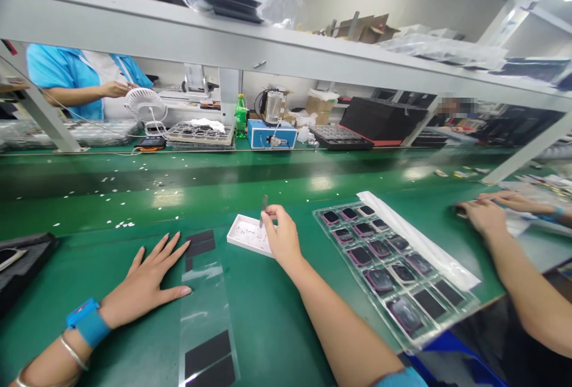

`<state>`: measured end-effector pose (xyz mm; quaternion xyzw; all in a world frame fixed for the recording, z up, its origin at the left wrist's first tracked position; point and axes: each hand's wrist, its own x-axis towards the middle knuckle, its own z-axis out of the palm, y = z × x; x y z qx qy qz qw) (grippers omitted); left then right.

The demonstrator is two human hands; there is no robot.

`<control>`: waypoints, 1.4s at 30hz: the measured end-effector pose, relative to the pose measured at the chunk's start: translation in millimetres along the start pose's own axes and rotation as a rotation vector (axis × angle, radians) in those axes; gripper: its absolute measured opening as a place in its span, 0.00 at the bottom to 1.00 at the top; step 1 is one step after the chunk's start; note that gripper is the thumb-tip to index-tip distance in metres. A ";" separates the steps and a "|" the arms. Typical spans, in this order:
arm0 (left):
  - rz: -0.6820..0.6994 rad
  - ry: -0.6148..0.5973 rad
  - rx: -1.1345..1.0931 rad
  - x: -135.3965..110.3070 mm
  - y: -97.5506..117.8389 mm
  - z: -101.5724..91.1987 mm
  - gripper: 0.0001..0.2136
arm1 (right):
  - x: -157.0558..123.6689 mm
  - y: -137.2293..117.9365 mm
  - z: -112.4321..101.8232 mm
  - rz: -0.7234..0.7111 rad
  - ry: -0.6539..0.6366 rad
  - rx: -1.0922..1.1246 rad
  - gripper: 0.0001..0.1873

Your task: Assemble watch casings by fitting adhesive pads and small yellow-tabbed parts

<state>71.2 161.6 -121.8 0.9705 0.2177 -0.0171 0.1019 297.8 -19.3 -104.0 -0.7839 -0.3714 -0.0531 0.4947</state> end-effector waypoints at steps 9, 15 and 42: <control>0.012 0.032 0.006 0.3 -3.5 4.4 0.39 | -2.1 4.2 8.4 0.001 -0.123 -0.009 0.12; 0.007 0.020 0.008 0.3 -2.9 3.6 0.39 | -3.4 2.2 6.6 -0.041 -0.025 0.049 0.09; 0.013 0.033 0.008 0.7 -3.3 4.0 0.39 | -4.5 1.9 7.6 -0.063 -0.194 -0.112 0.07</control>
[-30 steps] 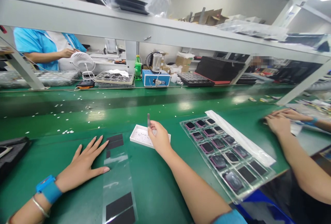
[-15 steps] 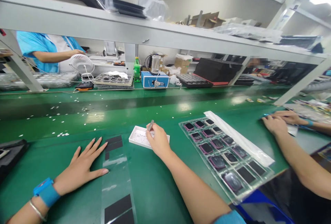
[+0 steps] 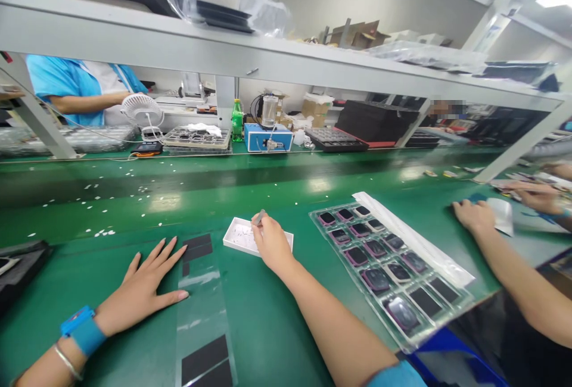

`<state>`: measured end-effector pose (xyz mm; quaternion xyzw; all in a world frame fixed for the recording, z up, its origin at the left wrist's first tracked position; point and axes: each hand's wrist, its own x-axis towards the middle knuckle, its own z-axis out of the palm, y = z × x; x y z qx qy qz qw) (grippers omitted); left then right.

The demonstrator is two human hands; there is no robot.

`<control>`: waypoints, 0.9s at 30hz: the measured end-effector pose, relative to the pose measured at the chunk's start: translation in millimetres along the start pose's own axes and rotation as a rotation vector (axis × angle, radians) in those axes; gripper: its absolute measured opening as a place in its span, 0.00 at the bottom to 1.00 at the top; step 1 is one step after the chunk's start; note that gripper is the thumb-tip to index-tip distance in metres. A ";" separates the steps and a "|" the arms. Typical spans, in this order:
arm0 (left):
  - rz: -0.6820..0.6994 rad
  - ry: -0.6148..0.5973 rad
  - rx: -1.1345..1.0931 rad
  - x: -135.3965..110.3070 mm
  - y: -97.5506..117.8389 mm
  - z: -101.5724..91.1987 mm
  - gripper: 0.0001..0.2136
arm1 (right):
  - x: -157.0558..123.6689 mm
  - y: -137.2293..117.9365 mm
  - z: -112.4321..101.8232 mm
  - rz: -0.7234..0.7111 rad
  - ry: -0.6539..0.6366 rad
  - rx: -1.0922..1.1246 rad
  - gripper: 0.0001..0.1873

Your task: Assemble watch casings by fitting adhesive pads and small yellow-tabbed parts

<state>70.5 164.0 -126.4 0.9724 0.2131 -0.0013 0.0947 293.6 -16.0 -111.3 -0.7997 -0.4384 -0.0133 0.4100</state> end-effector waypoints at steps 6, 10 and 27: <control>0.010 0.017 0.002 0.7 -0.6 1.5 0.38 | -0.1 2.4 2.1 0.007 0.024 0.026 0.06; 0.009 0.016 0.004 0.1 -1.8 2.2 0.38 | -0.8 2.1 1.3 0.019 0.054 0.013 0.07; -0.020 -0.026 0.017 0.2 0.3 -0.2 0.39 | -0.2 -2.9 -2.0 0.025 0.099 -0.103 0.06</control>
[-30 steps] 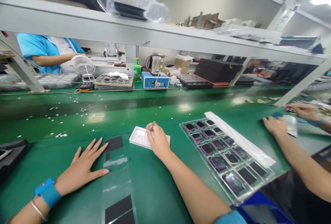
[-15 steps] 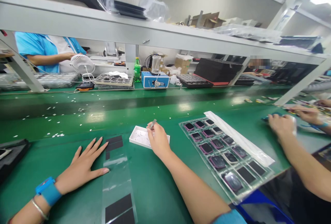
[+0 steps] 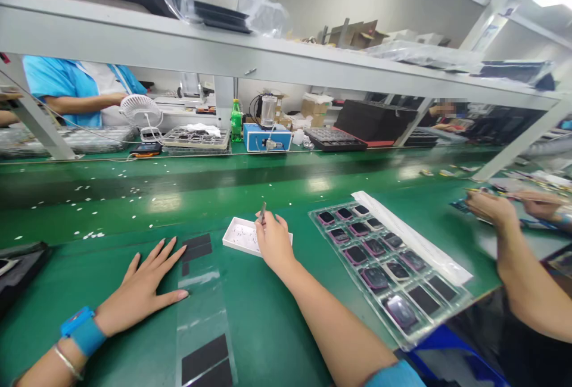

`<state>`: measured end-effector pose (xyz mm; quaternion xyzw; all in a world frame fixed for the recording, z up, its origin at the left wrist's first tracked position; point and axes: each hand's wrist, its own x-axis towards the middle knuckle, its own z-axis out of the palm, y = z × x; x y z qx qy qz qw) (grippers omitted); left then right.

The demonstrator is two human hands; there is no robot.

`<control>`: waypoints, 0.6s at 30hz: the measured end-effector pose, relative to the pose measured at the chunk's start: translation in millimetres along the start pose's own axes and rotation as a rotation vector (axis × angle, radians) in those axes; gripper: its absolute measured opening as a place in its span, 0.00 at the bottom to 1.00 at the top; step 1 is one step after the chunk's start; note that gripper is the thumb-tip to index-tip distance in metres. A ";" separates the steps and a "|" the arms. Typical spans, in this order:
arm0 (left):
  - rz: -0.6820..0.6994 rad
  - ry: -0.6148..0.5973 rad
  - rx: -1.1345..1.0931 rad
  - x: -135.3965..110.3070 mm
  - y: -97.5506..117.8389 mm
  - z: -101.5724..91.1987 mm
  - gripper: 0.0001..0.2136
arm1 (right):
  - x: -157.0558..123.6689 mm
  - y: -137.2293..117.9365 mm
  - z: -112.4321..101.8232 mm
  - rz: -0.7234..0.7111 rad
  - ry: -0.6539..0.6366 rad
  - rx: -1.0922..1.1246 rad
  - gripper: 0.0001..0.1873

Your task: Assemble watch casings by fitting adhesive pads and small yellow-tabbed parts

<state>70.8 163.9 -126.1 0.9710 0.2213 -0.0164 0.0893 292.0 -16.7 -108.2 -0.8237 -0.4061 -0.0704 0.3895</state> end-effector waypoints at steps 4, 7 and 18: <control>0.005 0.005 -0.002 0.2 0.5 -0.6 0.39 | -0.3 -0.7 -0.5 -0.025 0.044 0.008 0.05; 0.007 0.015 -0.003 0.5 0.5 0.0 0.39 | -0.3 -0.3 -0.9 -0.018 0.001 -0.006 0.06; -0.002 0.002 0.008 -0.6 0.2 1.4 0.39 | -1.0 0.9 3.9 -0.022 -0.050 0.128 0.06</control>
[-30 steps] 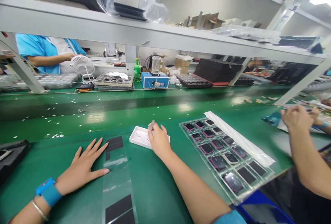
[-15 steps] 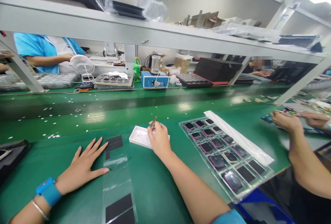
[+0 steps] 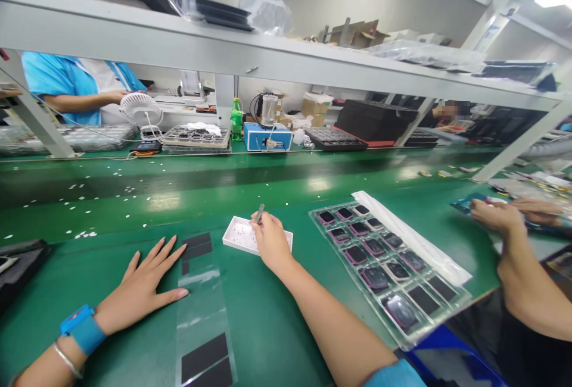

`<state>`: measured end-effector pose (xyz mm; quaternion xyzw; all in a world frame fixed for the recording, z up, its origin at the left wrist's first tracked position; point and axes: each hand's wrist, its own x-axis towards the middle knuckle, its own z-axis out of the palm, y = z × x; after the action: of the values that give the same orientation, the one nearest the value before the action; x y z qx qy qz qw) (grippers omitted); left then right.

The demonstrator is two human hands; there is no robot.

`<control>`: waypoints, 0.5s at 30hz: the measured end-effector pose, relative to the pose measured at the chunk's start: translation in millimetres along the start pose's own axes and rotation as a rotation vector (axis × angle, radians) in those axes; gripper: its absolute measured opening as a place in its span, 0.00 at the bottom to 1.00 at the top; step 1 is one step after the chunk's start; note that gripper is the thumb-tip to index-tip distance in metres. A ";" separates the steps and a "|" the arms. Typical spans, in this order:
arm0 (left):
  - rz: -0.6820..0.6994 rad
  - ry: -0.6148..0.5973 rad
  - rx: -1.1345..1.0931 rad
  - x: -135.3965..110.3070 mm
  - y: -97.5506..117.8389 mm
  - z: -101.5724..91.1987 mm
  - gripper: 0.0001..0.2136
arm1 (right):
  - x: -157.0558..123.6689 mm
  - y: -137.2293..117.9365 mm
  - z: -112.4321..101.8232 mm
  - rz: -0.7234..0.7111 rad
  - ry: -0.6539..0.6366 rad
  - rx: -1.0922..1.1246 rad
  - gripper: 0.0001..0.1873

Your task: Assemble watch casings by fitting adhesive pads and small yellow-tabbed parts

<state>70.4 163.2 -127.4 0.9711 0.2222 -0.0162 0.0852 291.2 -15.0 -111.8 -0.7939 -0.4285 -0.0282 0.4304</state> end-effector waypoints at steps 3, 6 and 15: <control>-0.002 -0.012 0.011 0.6 0.6 -0.1 0.40 | -0.2 -1.7 -1.4 -0.001 0.006 -0.005 0.06; 0.003 -0.002 0.006 1.7 -0.2 0.4 0.39 | -0.2 -2.5 -2.0 0.013 -0.042 -0.049 0.04; 0.002 0.012 0.004 1.9 -0.5 2.1 0.39 | -2.7 -4.5 -1.3 0.038 -0.095 0.079 0.07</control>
<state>71.9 164.1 -129.6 0.9716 0.2216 -0.0106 0.0820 286.8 -16.5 -109.2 -0.7849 -0.4340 0.0348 0.4408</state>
